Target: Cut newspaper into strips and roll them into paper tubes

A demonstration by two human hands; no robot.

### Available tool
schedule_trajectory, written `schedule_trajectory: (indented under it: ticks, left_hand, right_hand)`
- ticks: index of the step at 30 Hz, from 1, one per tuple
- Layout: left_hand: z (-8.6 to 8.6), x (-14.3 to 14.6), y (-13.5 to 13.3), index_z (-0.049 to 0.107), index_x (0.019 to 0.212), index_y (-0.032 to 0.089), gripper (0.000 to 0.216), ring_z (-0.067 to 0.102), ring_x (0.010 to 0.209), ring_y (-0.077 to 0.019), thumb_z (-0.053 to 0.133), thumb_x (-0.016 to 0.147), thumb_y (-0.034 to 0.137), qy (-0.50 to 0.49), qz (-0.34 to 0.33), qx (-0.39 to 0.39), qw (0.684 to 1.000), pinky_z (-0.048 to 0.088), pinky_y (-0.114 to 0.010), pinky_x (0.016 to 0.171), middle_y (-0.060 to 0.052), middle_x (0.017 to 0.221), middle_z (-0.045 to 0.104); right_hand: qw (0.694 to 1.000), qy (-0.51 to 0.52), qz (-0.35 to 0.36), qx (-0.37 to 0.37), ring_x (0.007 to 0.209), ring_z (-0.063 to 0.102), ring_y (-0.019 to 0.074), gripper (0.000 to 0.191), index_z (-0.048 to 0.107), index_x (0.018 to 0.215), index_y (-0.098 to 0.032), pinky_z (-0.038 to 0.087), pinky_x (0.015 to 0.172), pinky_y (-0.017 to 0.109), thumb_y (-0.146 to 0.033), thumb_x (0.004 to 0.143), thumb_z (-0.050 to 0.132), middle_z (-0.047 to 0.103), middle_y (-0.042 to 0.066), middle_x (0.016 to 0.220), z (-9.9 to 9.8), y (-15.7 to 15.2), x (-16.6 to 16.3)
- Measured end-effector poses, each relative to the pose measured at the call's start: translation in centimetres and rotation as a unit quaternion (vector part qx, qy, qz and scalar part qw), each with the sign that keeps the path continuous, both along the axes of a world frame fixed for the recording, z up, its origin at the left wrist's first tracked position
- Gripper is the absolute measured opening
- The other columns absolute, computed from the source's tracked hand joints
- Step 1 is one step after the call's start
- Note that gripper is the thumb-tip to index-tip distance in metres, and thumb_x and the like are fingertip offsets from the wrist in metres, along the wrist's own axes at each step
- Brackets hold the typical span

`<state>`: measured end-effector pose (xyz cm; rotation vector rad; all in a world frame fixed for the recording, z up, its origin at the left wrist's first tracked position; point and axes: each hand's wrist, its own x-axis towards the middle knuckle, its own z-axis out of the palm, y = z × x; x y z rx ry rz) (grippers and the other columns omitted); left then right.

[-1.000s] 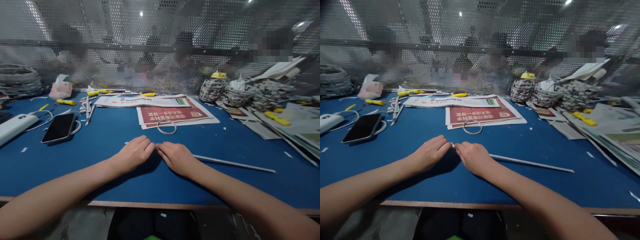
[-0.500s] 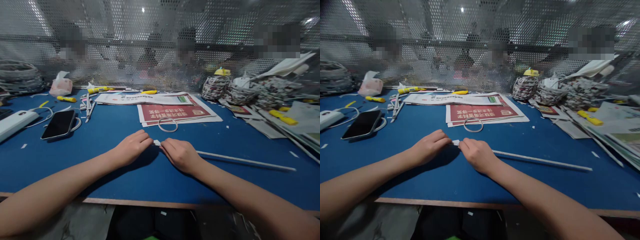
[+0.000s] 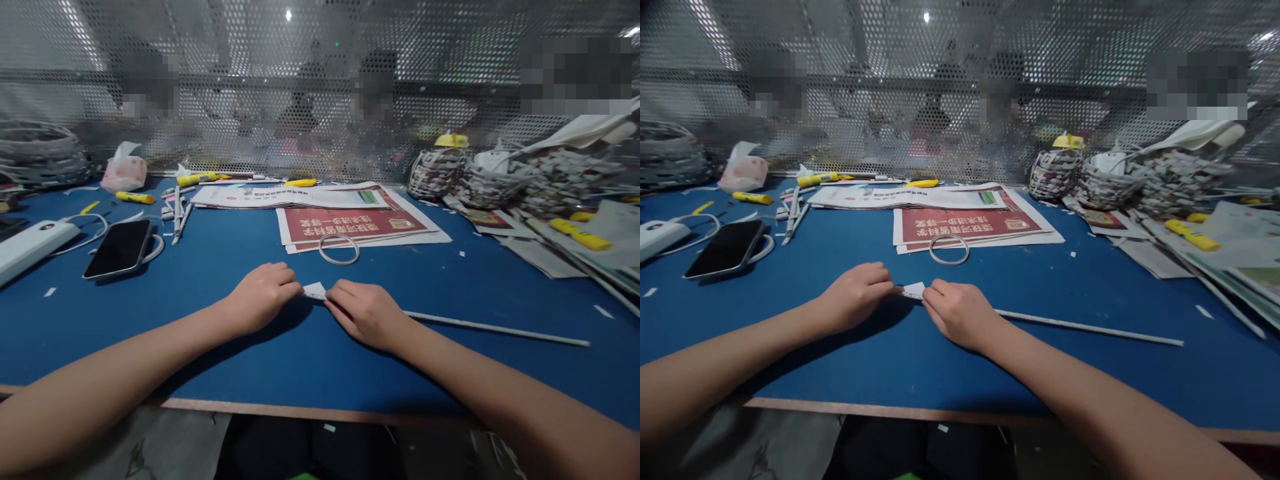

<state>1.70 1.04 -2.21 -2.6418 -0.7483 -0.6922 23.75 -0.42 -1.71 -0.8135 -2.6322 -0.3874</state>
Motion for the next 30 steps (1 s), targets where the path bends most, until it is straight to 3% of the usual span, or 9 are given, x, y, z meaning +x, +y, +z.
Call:
schedule_trajectory:
  ticks: [9,15,24,30]
  left_hand:
    - [-0.4,-0.3,0.2,0.059,0.085,0.013,0.014,0.052,0.077,-0.0150,0.046,0.084,0.010,-0.069,-0.019,-0.174,0.982,0.044,-0.024,0.067,-0.005,0.081,0.057]
    - [0.1,-0.1,-0.4,0.061,0.092,0.013,0.019,0.055,0.080,-0.0158,0.045,0.083,0.008,-0.004,-0.004,-0.258,0.966,0.045,-0.025,0.069,-0.007,0.086,0.058]
    - [0.2,0.2,-0.6,0.065,0.084,0.014,0.020,0.053,0.070,-0.0145,0.047,0.084,0.008,0.022,0.030,-0.255,0.966,0.042,-0.022,0.061,-0.004,0.073,0.054]
    - [0.4,0.0,-1.0,0.066,0.094,0.017,0.024,0.051,0.067,-0.0140,0.045,0.085,0.010,0.053,0.038,-0.250,0.966,0.039,-0.022,0.059,-0.003,0.072,0.050]
  right_hand:
    - [0.998,-0.039,-0.003,0.042,0.055,0.042,0.0123,0.026,0.056,0.074,-0.014,0.029,0.050,0.026,-0.015,0.088,0.034,0.052,0.004,0.066,-0.5,0.2,0.1]
    - [0.999,-0.027,-0.004,-0.042,0.061,0.046,0.0118,0.023,0.058,0.079,-0.015,0.031,0.053,0.025,-0.017,0.088,0.037,0.056,0.005,0.074,-0.7,0.2,0.2]
    - [0.987,0.071,0.013,-0.146,0.079,0.045,0.0168,0.015,0.059,0.071,-0.015,0.037,0.070,0.032,-0.019,0.083,0.051,0.055,0.006,0.079,-0.4,0.4,0.0]
    - [0.984,0.064,0.014,-0.166,0.077,0.047,0.0167,0.018,0.064,0.076,-0.015,0.036,0.071,0.033,-0.020,0.084,0.049,0.055,0.006,0.078,-0.6,0.3,0.4]
